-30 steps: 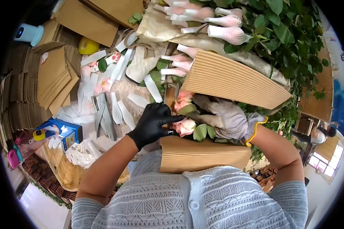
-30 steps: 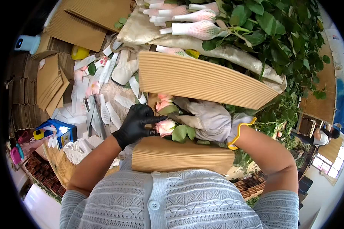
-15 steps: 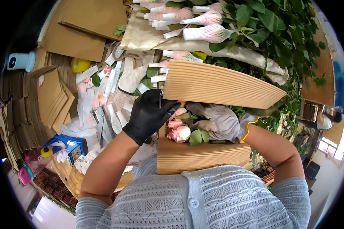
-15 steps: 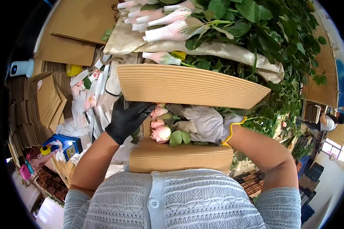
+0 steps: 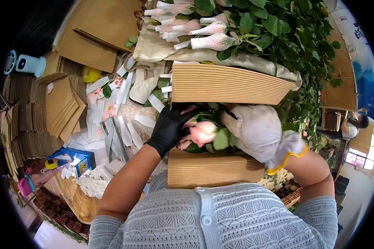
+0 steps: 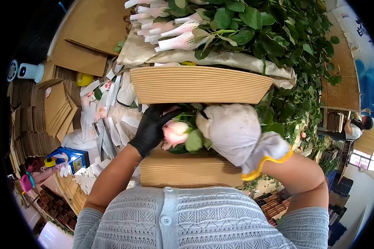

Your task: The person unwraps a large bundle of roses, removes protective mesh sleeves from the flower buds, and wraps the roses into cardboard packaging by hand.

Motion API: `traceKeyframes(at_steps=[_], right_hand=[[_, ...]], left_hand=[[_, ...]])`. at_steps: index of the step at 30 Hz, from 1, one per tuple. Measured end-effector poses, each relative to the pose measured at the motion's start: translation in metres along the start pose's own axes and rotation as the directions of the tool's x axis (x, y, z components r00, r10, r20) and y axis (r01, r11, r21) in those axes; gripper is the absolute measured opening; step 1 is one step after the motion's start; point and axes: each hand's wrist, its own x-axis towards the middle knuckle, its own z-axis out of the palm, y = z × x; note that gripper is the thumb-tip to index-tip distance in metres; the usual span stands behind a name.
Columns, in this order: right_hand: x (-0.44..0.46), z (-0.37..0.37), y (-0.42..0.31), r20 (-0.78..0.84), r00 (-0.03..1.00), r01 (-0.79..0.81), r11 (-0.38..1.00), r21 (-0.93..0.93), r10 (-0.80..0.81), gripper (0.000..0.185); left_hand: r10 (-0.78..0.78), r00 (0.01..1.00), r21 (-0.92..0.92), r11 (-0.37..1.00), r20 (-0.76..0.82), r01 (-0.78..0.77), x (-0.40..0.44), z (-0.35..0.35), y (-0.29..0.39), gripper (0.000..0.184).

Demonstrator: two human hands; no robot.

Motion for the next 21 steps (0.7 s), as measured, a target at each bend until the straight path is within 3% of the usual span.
traceKeyframes(at_steps=[1,2,3,4,5,6,9,11,12,13,14,16,18,21], right_hand=[[0.004,0.006,-0.002,-0.097,0.995,0.021,1.000,-0.015,-0.022,0.023],[0.009,0.011,-0.003,-0.192,0.980,0.038,0.999,-0.033,-0.044,0.020],[0.014,0.033,0.004,-0.336,0.932,0.094,0.985,-0.143,-0.138,0.017],[0.020,0.047,0.008,-0.460,0.853,0.135,0.956,-0.259,-0.245,0.013],[0.022,0.050,0.008,-0.463,0.850,0.141,0.955,-0.260,-0.251,0.013],[0.024,0.052,0.006,-0.453,0.865,0.107,0.962,-0.250,-0.214,0.016],[0.025,0.073,0.005,-0.406,0.907,0.056,0.989,-0.134,-0.106,0.025],[0.029,0.080,-0.001,-0.481,0.873,-0.032,0.993,0.112,0.082,0.025],[0.030,0.082,0.002,-0.436,0.898,-0.008,0.991,0.134,0.066,0.029],[0.031,0.082,0.002,-0.429,0.901,-0.008,0.990,0.137,0.067,0.029],[0.031,0.079,0.001,-0.379,0.921,-0.035,0.987,0.158,0.094,0.030],[0.029,0.083,-0.001,-0.318,0.940,-0.066,0.981,0.183,0.122,0.031],[0.028,0.091,-0.002,-0.385,0.908,-0.125,0.985,0.120,0.162,0.031],[0.029,0.098,0.000,-0.517,0.853,-0.069,0.997,0.028,0.073,0.030]], left_hand=[[-0.130,0.991,-0.209,0.970,-0.024,0.122,-0.001,0.002,0.000,0.047],[-0.403,0.904,-0.496,0.761,0.142,0.417,0.005,-0.005,0.011,0.042],[-0.020,0.995,0.028,0.999,-0.093,0.023,0.001,-0.002,0.004,0.034],[-0.007,1.000,0.051,0.999,-0.012,0.007,-0.005,-0.002,-0.001,0.038],[0.001,0.998,0.074,0.997,0.068,-0.006,-0.009,-0.004,-0.001,0.043],[0.195,0.981,0.246,0.952,-0.020,-0.184,-0.011,-0.002,-0.003,0.044],[0.184,0.981,0.342,0.919,0.062,-0.194,-0.013,-0.002,-0.005,0.045],[0.146,0.985,0.291,0.942,0.088,-0.166,-0.014,0.001,-0.007,0.045],[0.112,0.992,0.319,0.939,0.058,-0.125,-0.017,0.002,-0.007,0.045],[0.074,0.997,0.345,0.935,0.029,-0.079,-0.021,0.003,-0.006,0.045],[0.138,0.990,0.520,0.845,0.013,-0.125,-0.022,-0.001,0.002,0.047],[0.178,0.984,0.534,0.831,0.006,-0.154,-0.025,0.002,-0.003,0.049],[0.299,0.954,0.629,0.738,0.022,-0.245,-0.024,0.002,-0.007,0.052],[0.226,0.965,0.648,0.717,0.131,-0.256,-0.013,-0.003,-0.001,0.050]])
